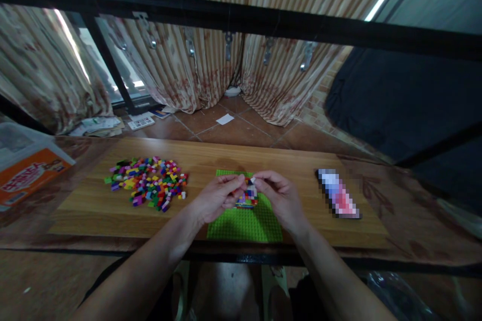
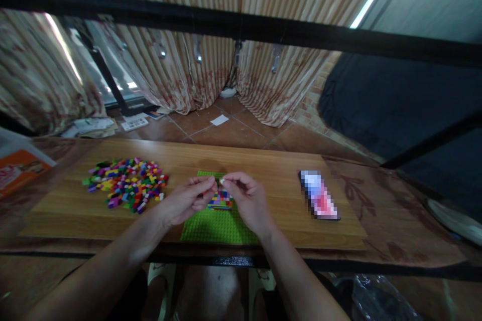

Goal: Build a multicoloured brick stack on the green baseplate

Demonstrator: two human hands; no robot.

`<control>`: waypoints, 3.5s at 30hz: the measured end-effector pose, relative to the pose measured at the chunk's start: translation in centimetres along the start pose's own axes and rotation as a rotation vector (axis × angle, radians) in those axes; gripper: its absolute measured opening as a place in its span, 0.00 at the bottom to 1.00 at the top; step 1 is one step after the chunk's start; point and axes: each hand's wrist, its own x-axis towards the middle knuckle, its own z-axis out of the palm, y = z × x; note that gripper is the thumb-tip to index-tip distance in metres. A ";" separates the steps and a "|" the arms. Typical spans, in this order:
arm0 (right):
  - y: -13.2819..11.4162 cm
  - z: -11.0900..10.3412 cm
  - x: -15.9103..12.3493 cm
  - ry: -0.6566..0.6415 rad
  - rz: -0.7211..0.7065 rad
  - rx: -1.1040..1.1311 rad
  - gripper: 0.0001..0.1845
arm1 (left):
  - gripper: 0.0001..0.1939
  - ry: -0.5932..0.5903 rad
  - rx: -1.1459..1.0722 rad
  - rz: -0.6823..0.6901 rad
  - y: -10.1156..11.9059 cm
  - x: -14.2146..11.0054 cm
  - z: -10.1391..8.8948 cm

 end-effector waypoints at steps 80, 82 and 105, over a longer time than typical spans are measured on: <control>4.7 -1.0 2.9 0.055 0.270 0.137 0.10 | 0.18 0.357 0.122 0.011 -0.6 2.1 -2.4; 4.7 -1.1 2.8 0.038 0.279 0.138 0.11 | 0.18 0.346 0.118 0.022 -0.3 1.9 -2.4; 5.2 -1.6 2.5 0.081 0.223 -0.156 0.29 | 0.12 0.371 -0.053 0.002 0.8 1.4 -1.6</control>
